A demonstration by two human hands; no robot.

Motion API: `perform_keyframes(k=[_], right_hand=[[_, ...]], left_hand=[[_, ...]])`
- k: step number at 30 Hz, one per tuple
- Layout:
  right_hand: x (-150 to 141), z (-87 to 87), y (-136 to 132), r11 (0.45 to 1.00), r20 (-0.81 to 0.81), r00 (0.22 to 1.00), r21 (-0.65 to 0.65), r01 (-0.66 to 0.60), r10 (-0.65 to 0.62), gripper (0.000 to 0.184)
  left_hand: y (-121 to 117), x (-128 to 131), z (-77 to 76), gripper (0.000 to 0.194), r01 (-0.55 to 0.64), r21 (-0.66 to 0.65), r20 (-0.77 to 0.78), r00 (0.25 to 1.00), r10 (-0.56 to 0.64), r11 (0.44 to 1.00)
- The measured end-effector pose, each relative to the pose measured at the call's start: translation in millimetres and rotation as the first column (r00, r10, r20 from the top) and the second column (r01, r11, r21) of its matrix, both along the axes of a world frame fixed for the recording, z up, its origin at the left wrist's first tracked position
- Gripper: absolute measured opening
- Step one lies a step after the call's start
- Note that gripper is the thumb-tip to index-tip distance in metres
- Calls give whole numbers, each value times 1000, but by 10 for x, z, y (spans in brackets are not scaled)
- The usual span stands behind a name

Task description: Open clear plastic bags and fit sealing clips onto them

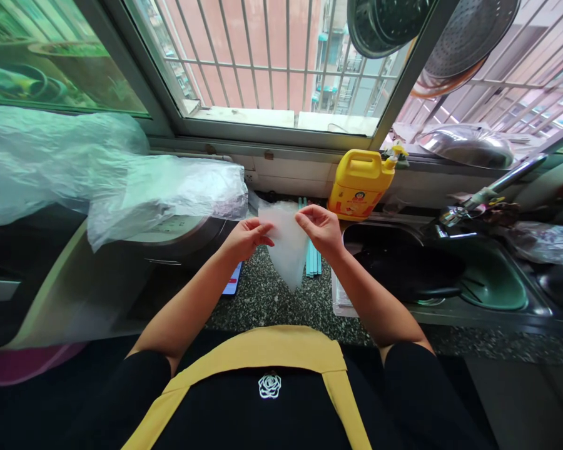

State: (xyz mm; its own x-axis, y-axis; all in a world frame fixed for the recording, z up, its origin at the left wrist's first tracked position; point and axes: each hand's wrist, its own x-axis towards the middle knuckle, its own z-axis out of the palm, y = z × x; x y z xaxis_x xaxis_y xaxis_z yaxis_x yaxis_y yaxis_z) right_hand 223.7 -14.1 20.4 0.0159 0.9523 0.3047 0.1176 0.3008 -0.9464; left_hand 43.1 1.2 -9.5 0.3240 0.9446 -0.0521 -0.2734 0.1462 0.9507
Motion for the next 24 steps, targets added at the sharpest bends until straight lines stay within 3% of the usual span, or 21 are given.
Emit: perform_keyframes(k=[5,14,19,24], right_hand=[[66,-39,33,1000,30,1000,-19,0,1,32],[65,-135,70,980,-42,996,-175,-90,83,25],[53,-170,70,940,-86,986,-303,-159,140,29],[43,-236,26,930,-109,982,-318,-183,156,40]], left_hand=[[-100,-28,-10,27,-26,18,-48,999,27,1000],[-315,-10,5,39,-138,-35,-8,990,138,990],[-407,12,-51,38,-201,17,-23,979,201,980],[-431,-4,-107,38,-261,31,-54,964,262,965]])
